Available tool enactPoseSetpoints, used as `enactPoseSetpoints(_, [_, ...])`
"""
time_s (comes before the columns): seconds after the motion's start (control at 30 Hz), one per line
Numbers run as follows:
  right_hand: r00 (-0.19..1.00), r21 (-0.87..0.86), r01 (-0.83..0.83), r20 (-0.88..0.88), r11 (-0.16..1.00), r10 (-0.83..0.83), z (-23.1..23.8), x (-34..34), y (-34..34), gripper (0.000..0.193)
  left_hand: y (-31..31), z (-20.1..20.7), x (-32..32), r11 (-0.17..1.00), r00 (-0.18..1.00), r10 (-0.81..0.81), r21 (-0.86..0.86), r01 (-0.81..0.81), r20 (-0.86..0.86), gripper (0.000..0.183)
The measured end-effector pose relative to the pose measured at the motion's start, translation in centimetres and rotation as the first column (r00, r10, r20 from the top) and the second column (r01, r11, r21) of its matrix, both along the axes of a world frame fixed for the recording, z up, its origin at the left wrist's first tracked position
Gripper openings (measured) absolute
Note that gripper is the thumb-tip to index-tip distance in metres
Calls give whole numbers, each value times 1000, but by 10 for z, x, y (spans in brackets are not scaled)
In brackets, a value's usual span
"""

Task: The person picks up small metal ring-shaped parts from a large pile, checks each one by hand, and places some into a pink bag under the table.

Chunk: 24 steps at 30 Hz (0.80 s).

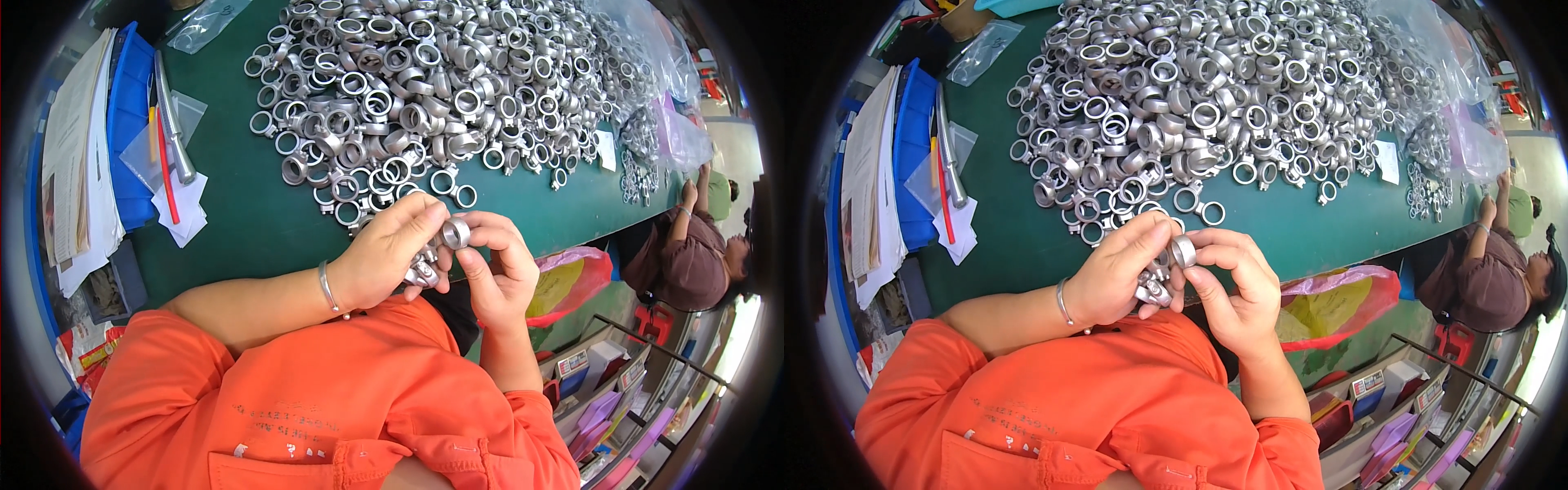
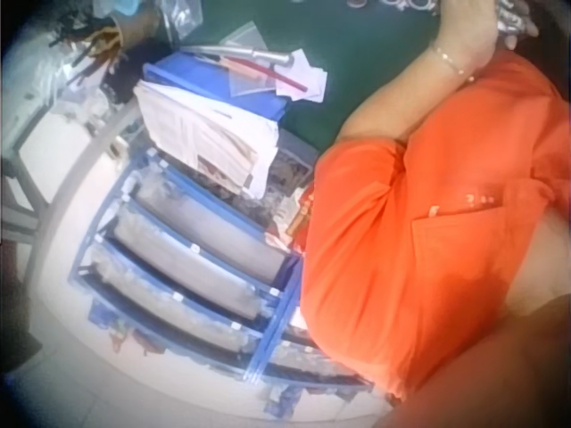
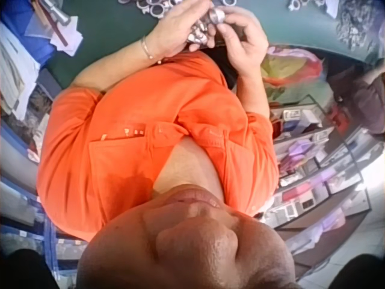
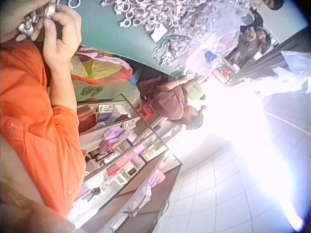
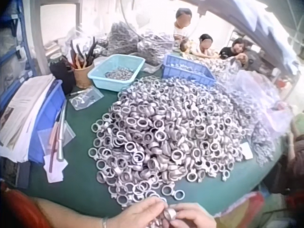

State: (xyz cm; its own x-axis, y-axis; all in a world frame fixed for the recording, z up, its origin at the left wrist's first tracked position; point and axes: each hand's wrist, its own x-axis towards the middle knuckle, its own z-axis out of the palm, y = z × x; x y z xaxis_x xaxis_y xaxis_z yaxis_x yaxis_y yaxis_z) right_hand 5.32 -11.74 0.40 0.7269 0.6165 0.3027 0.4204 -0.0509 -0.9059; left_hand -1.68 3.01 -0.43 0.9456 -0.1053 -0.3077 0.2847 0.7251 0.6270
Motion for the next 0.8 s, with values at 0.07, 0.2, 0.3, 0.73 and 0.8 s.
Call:
enactPoseSetpoints(0.07, [1000,14,-7,-20,1000,7,0,0,-1,16,0,0,0,1000,1000,23,10,-23,-7,20])
enactPoseSetpoints(0.2, [1000,31,13,9,999,-14,-4,-4,-3,20,0,-1,0,991,997,59,114,-64,45,10])
enactPoseSetpoints(0.3, [999,6,35,35,999,-35,-5,-3,-5,21,1,0,-1,993,1000,21,115,-20,-9,11])
enactPoseSetpoints(0.73, [946,-3,72,317,997,-67,2,-1,-8,28,1,3,0,982,999,-49,181,51,-14,9])
enactPoseSetpoints(0.8, [932,-2,68,357,998,-63,3,-1,-7,28,1,3,0,981,998,-62,181,66,-27,8])
